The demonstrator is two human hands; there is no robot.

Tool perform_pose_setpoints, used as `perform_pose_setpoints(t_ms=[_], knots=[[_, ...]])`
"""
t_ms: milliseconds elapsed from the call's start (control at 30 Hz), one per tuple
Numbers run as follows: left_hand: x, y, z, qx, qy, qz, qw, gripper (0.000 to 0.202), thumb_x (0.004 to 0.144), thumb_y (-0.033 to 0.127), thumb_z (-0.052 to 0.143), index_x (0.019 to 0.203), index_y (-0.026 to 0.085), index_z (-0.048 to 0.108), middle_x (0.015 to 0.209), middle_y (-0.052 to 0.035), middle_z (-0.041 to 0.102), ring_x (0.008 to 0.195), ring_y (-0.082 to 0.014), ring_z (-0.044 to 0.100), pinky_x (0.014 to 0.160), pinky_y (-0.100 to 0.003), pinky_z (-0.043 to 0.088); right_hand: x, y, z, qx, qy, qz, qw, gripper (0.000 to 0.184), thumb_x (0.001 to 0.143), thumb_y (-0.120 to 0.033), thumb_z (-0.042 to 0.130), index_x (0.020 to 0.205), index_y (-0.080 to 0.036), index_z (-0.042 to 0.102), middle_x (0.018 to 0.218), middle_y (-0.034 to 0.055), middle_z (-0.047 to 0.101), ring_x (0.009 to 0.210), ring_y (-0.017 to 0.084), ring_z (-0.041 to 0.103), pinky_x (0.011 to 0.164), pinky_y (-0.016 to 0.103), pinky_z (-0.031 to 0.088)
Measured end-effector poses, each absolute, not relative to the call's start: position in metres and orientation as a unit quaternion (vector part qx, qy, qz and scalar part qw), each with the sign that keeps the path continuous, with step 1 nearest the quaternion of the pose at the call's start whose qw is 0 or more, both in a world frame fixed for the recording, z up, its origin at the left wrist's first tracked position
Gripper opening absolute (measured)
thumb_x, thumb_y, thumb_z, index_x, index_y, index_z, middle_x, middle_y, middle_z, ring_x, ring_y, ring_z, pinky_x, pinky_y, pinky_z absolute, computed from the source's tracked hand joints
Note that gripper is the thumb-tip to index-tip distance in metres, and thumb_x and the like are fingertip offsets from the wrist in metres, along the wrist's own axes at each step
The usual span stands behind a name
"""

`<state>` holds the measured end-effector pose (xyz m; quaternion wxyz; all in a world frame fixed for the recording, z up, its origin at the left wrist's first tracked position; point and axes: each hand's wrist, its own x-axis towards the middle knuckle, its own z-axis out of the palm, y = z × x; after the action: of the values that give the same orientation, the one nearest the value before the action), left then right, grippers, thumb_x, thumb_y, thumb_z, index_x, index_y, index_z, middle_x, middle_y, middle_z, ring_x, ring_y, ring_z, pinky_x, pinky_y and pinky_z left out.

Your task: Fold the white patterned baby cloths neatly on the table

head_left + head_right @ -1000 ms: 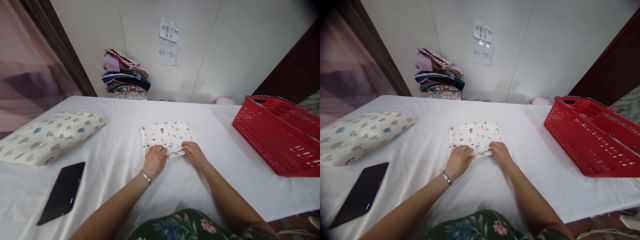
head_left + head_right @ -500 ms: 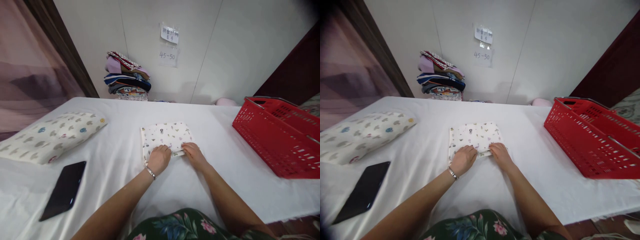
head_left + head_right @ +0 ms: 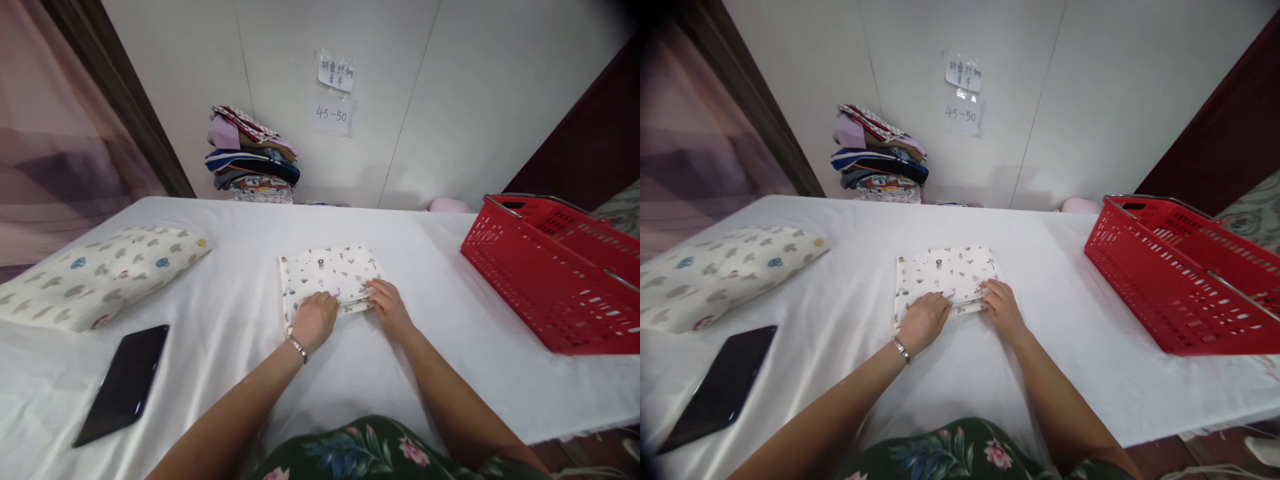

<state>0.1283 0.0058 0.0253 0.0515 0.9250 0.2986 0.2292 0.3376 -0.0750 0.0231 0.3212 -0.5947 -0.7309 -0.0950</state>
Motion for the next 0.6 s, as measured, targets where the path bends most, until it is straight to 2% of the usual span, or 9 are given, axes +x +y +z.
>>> perform_pose_setpoints(t_ms=[167, 600], knots=[[0.128, 0.005, 0.025, 0.924, 0.301, 0.228, 0.053, 0.017, 0.087, 0.021, 0.039, 0.080, 0.016, 0.055, 0.084, -0.0068, 0.057, 0.079, -0.0191, 0.052, 0.069, -0.033, 0.040, 0.334, -0.074, 0.021, -0.605, -0.732, -0.108, 0.293, 0.019, 0.086, -0.021, 0.044, 0.097, -0.021, 0.059, 0.123, 0.0084, 0.053, 0.121, 0.024, 0.039, 0.099, 0.048, 0.032], [0.128, 0.005, 0.025, 0.922, 0.308, 0.229, 0.058, 0.019, 0.088, 0.023, 0.039, 0.081, 0.016, 0.055, 0.083, -0.0058, 0.057, 0.079, -0.0178, 0.051, 0.070, -0.031, 0.039, 0.333, -0.065, 0.016, -0.604, -0.734, -0.129, 0.282, 0.015, 0.087, -0.021, 0.044, 0.094, -0.020, 0.057, 0.121, 0.0085, 0.054, 0.122, 0.023, 0.039, 0.098, 0.046, 0.032]])
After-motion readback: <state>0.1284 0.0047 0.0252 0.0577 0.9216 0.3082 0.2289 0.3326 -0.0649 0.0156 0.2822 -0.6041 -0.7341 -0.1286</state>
